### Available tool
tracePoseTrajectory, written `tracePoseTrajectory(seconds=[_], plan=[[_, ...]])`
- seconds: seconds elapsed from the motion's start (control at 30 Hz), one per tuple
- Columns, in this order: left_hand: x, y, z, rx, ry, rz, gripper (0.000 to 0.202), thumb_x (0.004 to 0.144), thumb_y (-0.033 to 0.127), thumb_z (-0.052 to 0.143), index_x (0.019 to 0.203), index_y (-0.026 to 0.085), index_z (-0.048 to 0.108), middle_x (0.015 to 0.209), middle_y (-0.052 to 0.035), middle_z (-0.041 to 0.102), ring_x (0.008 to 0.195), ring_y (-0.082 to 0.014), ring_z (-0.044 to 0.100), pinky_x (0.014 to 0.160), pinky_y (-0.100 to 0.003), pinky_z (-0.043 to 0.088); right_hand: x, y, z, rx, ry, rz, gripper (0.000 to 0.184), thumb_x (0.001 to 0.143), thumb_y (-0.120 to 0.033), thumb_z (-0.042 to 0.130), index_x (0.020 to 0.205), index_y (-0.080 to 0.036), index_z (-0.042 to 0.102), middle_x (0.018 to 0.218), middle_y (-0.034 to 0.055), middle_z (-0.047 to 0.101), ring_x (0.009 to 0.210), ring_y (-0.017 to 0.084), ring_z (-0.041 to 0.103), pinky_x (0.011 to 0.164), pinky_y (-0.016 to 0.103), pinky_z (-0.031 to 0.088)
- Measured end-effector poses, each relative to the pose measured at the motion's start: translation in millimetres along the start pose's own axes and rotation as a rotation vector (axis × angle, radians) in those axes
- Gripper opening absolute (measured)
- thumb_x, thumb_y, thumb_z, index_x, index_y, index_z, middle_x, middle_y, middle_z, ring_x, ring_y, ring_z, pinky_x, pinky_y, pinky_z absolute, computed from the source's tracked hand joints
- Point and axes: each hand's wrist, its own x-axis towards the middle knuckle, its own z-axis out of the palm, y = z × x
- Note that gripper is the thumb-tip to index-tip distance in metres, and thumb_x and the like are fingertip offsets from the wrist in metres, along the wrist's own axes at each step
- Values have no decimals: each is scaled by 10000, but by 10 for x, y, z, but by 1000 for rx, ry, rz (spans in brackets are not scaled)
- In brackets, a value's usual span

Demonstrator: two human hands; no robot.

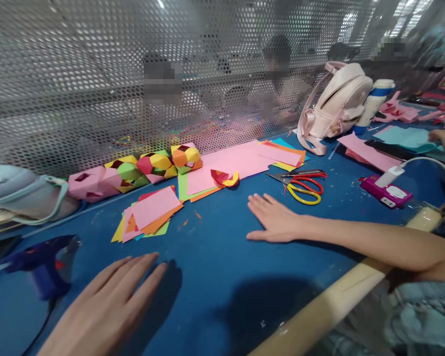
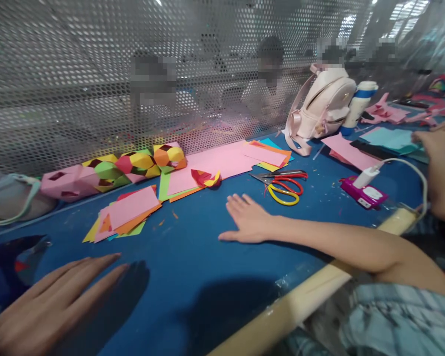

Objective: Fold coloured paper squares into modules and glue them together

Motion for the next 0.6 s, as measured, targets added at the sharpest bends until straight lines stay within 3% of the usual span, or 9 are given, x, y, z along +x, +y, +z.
tracePoseTrajectory(seconds=[0.1, 0.2, 0.3, 0.4, 0.47, 0.6], plan=[[474, 304, -109, 253, 9, 339, 421, 809, 65, 310, 1013, 194, 655, 1029, -122, 671, 939, -277, 599, 843, -422, 446, 42, -383, 125, 66, -23, -255, 958, 777, -718, 334, 1380, 23, 266, 1461, 224, 194, 1368, 317, 130, 1112, 445, 125], [769, 468, -57, 332, 12, 462, 385, 822, 58, 314, 981, 161, 649, 984, -135, 668, 900, -264, 599, 813, -393, 459, 78, -536, 204, 91, -33, -432, 894, 805, -680, 339, 1382, 0, 271, 1464, 187, 221, 1371, 280, 146, 1118, 418, 130], [959, 515, 116, 312, 23, 450, 358, 822, 46, 320, 939, 157, 640, 957, -128, 663, 871, -262, 599, 788, -412, 474, 175, -290, 178, 69, -8, -386, 821, 837, -649, 316, 1379, -32, 300, 1456, 169, 257, 1367, 266, 173, 1114, 434, 134], [1091, 494, 289, 262, -17, 419, 293, 840, 69, 360, 922, 145, 631, 970, -126, 654, 833, -243, 597, 748, -383, 502, 252, 160, 79, 10, 52, -100, 791, 850, -634, 312, 1378, -45, 313, 1460, 172, 237, 1363, 278, 185, 1110, 440, 154], [1140, 448, 369, 229, -15, 395, 264, 852, 87, 373, 892, 144, 627, 947, -124, 653, 795, -232, 595, 709, -368, 512, 233, 409, 2, -15, 56, 6, 777, 862, -623, 298, 1384, -47, 304, 1461, 171, 233, 1361, 279, 193, 1107, 449, 173], [1140, 294, 475, 171, 60, 354, 266, 875, 105, 357, 907, 143, 618, 963, -130, 642, 814, -228, 591, 728, -373, 505, 70, 671, -128, -101, 134, -57, 628, 899, -536, 329, 1366, -118, 361, 1442, 121, 312, 1347, 239, 250, 1106, 431, 213]])
